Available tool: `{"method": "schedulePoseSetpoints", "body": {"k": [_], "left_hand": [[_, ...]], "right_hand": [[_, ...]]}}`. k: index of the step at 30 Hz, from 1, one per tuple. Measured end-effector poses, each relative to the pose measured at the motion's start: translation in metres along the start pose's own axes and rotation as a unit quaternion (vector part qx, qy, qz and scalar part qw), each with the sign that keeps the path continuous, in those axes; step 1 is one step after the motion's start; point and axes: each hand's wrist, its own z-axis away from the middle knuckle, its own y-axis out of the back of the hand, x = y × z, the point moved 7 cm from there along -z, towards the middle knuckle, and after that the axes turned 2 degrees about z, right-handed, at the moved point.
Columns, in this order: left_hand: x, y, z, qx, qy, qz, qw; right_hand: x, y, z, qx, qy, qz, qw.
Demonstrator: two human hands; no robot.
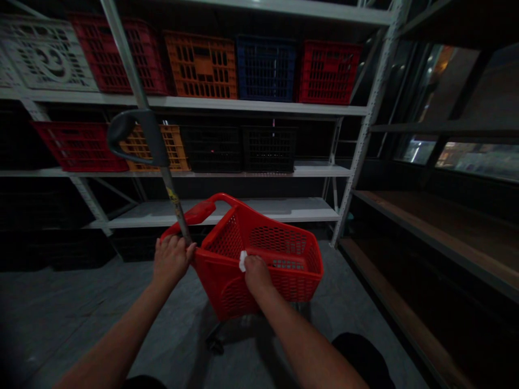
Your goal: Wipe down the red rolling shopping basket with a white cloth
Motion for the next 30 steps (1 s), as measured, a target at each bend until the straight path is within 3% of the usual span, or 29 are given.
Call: {"method": "schedulePoseSetpoints", "body": {"k": [3,6,9,13,15,17,21,25,27,30], "left_hand": [[-0.001,-0.002,0.000,-0.002,-0.002,0.012,1.000],[0.002,-0.002,0.000,0.000,0.008,0.023,1.000],[0.006,0.000,0.000,0.000,0.019,0.022,1.000],[0.009,0.002,0.000,-0.006,0.014,0.007,1.000],[0.007,0.001,-0.001,-0.015,0.000,-0.006,1.000],[0.001,-0.002,-0.002,-0.023,-0.010,-0.016,1.000],[-0.014,-0.011,-0.006,-0.036,-0.022,-0.029,0.999],[-0.023,-0.020,-0.010,-0.050,-0.040,-0.026,0.998],[-0.024,-0.020,-0.012,-0.050,-0.040,-0.024,0.998],[-0.023,-0.018,-0.014,-0.051,-0.031,-0.029,0.998]], "right_hand": [[0.051,0.019,0.034,0.007,-0.037,0.018,0.999],[0.066,0.026,0.042,0.018,-0.082,0.020,0.996],[0.037,0.012,0.019,0.006,-0.103,-0.012,0.995],[-0.019,-0.013,-0.021,-0.014,-0.066,-0.049,0.997],[-0.025,-0.014,-0.024,-0.023,-0.043,-0.036,0.998],[-0.009,-0.006,-0.012,-0.032,-0.032,-0.017,0.999],[0.064,0.028,0.045,-0.045,-0.038,0.020,0.998],[0.134,0.061,0.095,-0.034,-0.123,0.053,0.990],[0.144,0.066,0.102,-0.025,-0.161,0.054,0.985],[0.120,0.057,0.085,-0.007,-0.163,0.025,0.986]]}}
